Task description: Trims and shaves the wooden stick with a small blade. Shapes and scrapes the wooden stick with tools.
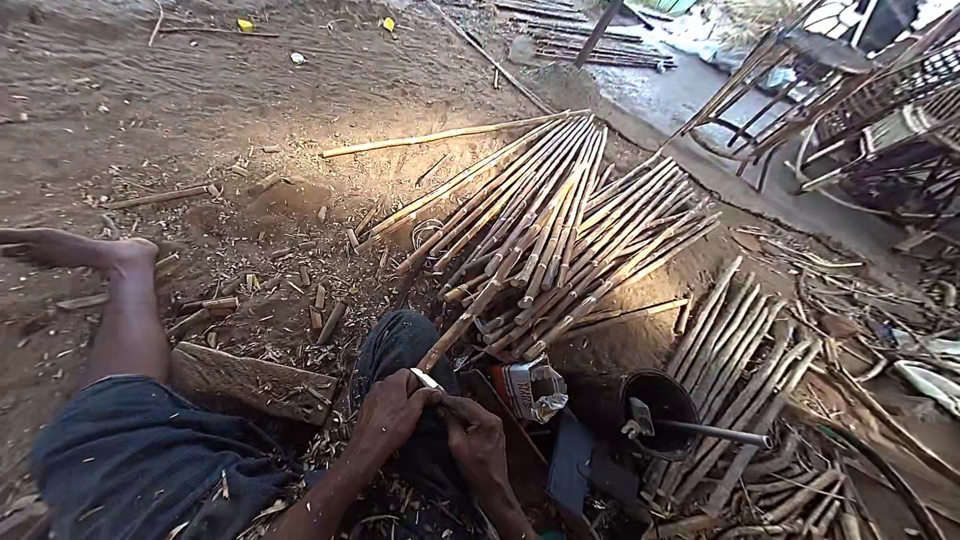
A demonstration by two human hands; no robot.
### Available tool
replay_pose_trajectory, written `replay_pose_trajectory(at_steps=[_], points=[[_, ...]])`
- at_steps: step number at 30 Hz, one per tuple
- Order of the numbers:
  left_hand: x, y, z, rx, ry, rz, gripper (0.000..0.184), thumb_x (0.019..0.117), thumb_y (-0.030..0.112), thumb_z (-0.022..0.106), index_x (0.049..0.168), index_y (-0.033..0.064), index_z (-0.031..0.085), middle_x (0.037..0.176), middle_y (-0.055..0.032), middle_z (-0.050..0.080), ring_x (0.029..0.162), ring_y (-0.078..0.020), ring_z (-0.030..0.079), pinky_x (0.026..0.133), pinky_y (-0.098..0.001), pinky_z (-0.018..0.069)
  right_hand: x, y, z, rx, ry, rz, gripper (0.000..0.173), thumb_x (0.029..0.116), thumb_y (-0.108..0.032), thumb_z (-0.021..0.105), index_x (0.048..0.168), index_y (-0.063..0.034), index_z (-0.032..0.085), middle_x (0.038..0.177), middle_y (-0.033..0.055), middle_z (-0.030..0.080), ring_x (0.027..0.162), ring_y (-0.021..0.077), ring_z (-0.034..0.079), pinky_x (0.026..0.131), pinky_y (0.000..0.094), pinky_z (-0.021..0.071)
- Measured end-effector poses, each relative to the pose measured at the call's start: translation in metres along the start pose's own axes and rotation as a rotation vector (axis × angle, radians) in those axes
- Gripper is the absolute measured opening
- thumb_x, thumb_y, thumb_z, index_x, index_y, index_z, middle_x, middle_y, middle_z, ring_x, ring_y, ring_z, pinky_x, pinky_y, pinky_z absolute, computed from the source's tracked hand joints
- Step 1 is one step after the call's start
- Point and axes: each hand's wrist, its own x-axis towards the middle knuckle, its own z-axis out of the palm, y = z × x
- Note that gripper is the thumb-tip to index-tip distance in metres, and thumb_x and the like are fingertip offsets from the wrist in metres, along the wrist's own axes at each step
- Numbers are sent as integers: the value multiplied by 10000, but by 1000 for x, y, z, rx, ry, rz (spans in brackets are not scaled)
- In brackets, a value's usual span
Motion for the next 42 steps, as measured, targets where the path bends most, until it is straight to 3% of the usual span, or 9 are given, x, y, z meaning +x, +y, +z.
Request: replay_pose_trajectory(at_steps=[4,7,12,16,25,30,32,36,42], points=[[-2,5,5,121,31,-56,560,960,663,557,1034,120,672,910,-108,686,902,-293,691,797,-516,560,15,2,-5,-93,248,195,216,990,-202,626,1071,-96,795,956,86,767,881,230,739,801,497,602],[-18,10,13,161,-7,-103,610,962,701,505,1036,122,685,934,-112,693,925,-300,694,801,-527,555,69,47,-80,-99,502,407,327,1041,-208,579,1253,17,687,1095,256,705,982,400,688,901,611,528],[-9,-1,0,47,-50,-29,599,928,649,630,1019,59,679,885,-140,671,852,-317,671,789,-545,547,67,19,-115,4,181,116,326,1037,-160,595,1347,-85,663,1006,129,718,716,218,655,645,448,571],[-3,-9,-4,-88,-74,-21,566,881,626,712,985,71,670,807,-99,627,757,-264,621,725,-501,525,11,0,-45,168,-188,79,297,981,-179,655,1264,-152,740,1075,3,761,857,95,707,800,347,605],[-5,-9,5,10,-24,-92,549,927,654,623,921,107,660,801,-91,635,787,-270,642,729,-508,528,-6,-17,-4,-61,-58,172,235,974,-295,630,1136,-264,796,1035,-75,771,940,87,726,827,425,603],[-21,2,13,173,11,-137,634,951,728,484,977,129,694,920,-119,699,921,-313,698,789,-553,552,50,35,-57,-207,317,370,303,1036,-261,596,1220,-59,727,1024,220,725,925,406,691,838,651,526],[-22,-2,6,144,-9,-127,637,947,733,490,974,131,695,907,-112,693,905,-298,695,785,-543,551,72,40,-82,-127,328,288,296,1032,-203,619,1274,-54,702,1010,190,726,824,339,685,777,583,545],[-14,-6,4,33,-46,-85,627,913,716,586,979,101,690,877,-118,672,862,-305,670,778,-550,543,36,4,-82,-66,-54,72,319,1005,-177,631,1314,-200,708,1034,36,747,830,174,702,755,468,601],[-9,-6,7,5,-32,-129,578,909,681,628,924,106,677,839,-102,653,837,-285,655,767,-525,531,3,-3,-31,-62,-252,142,221,974,-323,652,1141,-277,789,994,-80,761,859,81,708,797,422,598]])
